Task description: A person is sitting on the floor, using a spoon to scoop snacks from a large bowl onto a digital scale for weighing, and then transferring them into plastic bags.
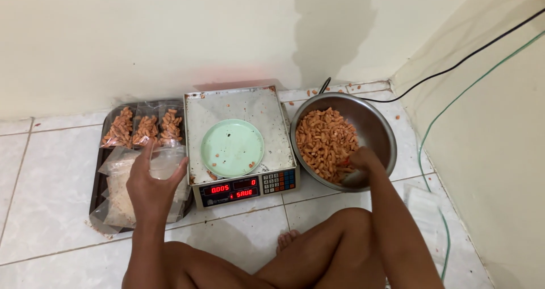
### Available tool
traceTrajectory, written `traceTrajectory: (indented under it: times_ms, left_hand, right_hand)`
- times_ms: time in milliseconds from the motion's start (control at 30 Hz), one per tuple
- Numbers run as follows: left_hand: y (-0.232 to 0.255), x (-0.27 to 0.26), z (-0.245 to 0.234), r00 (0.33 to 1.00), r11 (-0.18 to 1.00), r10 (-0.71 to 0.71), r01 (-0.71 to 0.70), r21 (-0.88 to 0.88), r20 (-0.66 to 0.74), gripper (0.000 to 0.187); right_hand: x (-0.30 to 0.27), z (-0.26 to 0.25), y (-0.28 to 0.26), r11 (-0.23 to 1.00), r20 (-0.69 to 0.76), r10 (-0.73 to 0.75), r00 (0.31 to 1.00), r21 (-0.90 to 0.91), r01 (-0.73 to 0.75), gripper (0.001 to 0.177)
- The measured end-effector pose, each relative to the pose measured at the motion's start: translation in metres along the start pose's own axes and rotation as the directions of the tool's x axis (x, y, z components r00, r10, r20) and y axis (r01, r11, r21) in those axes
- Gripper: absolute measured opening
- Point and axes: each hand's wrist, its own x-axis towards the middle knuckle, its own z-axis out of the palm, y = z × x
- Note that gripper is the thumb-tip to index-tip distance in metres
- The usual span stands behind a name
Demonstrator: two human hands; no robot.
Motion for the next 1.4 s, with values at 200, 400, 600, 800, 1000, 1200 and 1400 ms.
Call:
traceTrajectory:
  times_ms: [200, 400, 600, 800, 1000, 1200, 1400]
  left_hand:
    - [0.02, 0.008, -0.012, 0.959, 0.971, -0.225, 0.235, -0.042, 0.175, 0.067]
    - [0.002, 0.0, 0.001, 0.999, 0.999, -0.037, 0.038, -0.022, 0.034, 0.068]
    - [0.0, -0.004, 0.002, 1.0, 1.0, -0.004, 0.004, -0.012, 0.011, 0.067]
    - [0.009, -0.001, -0.008, 0.995, 0.996, -0.08, 0.083, -0.035, 0.066, 0.066]
    - [-0.001, -0.006, 0.003, 0.995, 0.999, 0.052, -0.053, -0.008, -0.087, 0.067]
    - [-0.026, -0.017, 0.022, 0.995, 0.997, 0.053, -0.048, 0.066, -0.088, 0.064]
    - [-0.041, -0.027, 0.033, 0.995, 0.984, 0.075, -0.063, 0.169, -0.069, 0.068]
  right_hand:
    - [0.026, 0.01, 0.027, 0.974, -0.191, 0.14, 0.972, 0.201, -0.101, 0.042]
    - [0.028, 0.029, 0.039, 0.9, -0.219, 0.198, 0.956, 0.427, -0.089, 0.054]
    - [-0.014, 0.011, 0.009, 0.946, -0.319, 0.218, 0.922, 0.301, -0.119, 0.033]
    - [-0.025, 0.005, 0.003, 0.87, -0.364, 0.232, 0.902, 0.493, -0.025, 0.042]
    - [-0.064, -0.02, -0.049, 0.993, -0.35, -0.01, 0.937, 0.108, 0.051, 0.034]
    - [-0.096, 0.006, -0.128, 0.815, -0.338, -0.164, 0.927, 0.483, 0.32, 0.03]
    - [-0.074, 0.063, -0.161, 0.814, -0.231, -0.328, 0.916, 0.422, 0.398, 0.027]
